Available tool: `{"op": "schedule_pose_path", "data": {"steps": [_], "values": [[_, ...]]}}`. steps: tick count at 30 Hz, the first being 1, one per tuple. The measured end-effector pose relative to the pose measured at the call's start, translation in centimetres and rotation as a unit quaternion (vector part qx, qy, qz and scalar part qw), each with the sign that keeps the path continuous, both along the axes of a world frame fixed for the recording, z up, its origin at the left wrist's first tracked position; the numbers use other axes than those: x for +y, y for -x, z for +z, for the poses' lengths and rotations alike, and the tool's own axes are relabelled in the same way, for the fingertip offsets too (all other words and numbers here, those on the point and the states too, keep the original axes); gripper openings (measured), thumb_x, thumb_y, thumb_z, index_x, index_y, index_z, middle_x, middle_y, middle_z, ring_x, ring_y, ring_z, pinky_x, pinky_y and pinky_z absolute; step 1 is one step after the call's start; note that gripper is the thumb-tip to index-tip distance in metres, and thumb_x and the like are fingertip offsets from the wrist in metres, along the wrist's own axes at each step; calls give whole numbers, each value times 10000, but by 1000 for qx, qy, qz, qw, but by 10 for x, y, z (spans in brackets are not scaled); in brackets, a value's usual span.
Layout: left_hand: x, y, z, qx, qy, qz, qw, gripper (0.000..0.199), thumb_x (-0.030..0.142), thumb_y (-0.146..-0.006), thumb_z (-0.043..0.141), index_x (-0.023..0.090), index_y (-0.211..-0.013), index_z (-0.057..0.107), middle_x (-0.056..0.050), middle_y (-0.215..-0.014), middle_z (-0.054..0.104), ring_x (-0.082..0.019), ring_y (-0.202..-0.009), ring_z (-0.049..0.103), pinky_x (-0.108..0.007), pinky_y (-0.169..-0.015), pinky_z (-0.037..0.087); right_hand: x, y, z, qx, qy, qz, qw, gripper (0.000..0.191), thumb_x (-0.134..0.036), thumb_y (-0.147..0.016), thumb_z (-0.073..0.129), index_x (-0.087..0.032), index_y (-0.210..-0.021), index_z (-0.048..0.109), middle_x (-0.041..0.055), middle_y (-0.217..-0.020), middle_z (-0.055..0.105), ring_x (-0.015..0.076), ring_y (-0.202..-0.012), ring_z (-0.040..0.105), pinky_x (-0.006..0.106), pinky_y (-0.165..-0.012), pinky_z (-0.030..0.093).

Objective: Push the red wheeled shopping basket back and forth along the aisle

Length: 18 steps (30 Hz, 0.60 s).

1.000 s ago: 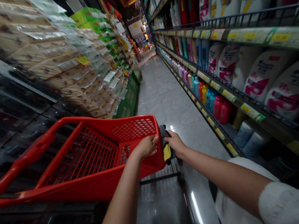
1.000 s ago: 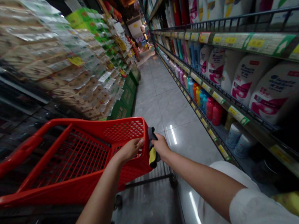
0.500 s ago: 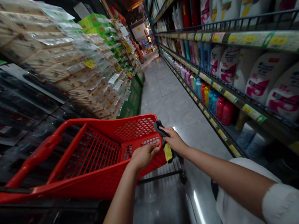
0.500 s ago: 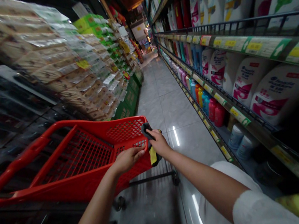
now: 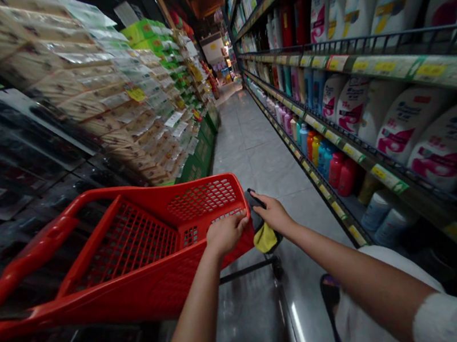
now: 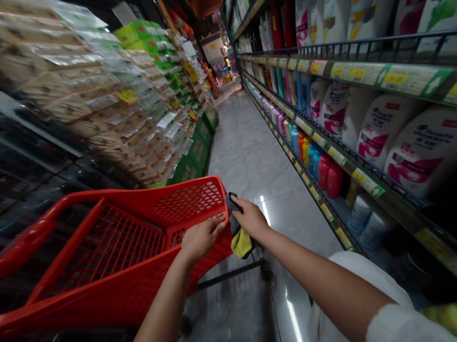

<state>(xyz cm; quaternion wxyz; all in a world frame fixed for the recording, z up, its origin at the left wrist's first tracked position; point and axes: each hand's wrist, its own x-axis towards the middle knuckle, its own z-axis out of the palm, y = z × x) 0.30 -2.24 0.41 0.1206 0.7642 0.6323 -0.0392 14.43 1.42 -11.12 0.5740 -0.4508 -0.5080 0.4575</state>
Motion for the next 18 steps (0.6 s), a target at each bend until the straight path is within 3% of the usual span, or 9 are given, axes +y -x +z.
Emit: {"op": "schedule_pose_path", "data": {"steps": [3,7,11,18], "values": [[-3,-3,-1,10,-3,-19,1000,452,488,-950,364,309,-1198,697,-101,-1098,738,-308,-1046,663,-341,-844,457,-2,-6,5,-64,-27,21,997,463,-267,-787,615,-268,-1246,669,49,-1155,711,243,-1082,641,411,-996,467],[-17,-6,-1,5,-6,-33,999,438,481,-949,371,293,-1141,716,-102,-1047,745,-304,-1011,672,-345,-842,455,11,-5,10,-124,-38,16,991,456,-198,-787,583,-303,-1218,688,34,-1089,719,216,-988,654,384,-956,482],[-24,-10,0,-1,-4,-19,1000,420,479,-942,395,278,-1082,735,-104,-1017,747,-295,-984,675,-333,-837,452,26,-4,14,-49,-47,16,998,432,-145,-764,530,-283,-1124,726,5,-1129,720,182,-1064,628,347,-1011,445],[-13,-9,1,-2,2,-3,1000,451,466,-956,356,245,-1094,725,-135,-1070,734,-320,-1034,666,-360,-845,454,-13,-11,13,22,-32,126,991,231,-200,-688,551,-210,-818,742,14,-881,742,195,-886,656,329,-893,480]]}}
